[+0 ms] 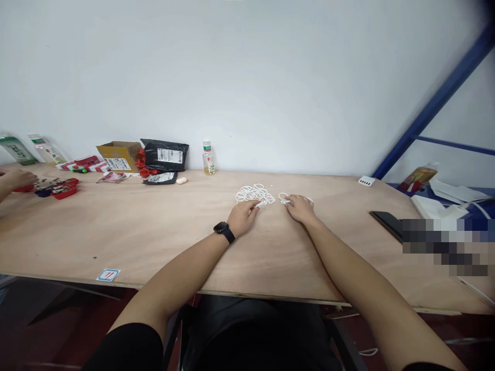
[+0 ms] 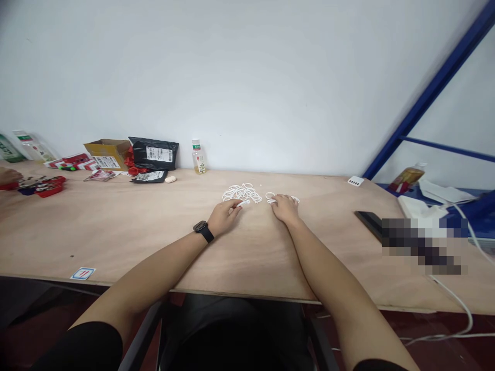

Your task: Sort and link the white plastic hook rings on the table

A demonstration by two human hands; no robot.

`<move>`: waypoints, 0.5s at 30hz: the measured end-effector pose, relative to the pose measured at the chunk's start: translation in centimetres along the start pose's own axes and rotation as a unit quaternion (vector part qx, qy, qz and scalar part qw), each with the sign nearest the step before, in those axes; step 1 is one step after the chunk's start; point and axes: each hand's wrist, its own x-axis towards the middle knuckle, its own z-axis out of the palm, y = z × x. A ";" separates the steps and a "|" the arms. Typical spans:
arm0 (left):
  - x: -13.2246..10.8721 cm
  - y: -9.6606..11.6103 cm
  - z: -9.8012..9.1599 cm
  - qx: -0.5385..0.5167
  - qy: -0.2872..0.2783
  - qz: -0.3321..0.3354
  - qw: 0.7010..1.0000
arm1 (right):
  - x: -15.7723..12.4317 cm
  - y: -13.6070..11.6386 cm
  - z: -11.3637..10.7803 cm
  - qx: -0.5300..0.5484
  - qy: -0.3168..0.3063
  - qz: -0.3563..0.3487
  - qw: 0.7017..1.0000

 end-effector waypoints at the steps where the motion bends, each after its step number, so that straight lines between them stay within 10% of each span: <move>1: 0.0 0.0 0.0 -0.002 0.001 -0.001 1.000 | 0.0 -0.1 -0.1 0.003 0.012 0.004 1.000; 6: 0.1 -0.1 0.1 -0.035 0.024 -0.026 0.999 | -0.7 -2.7 -0.8 0.143 0.095 -0.050 0.984; 15: 0.1 0.1 -0.2 -0.050 0.007 0.048 0.998 | -2.7 -7.9 -0.3 0.535 -0.087 -0.055 0.838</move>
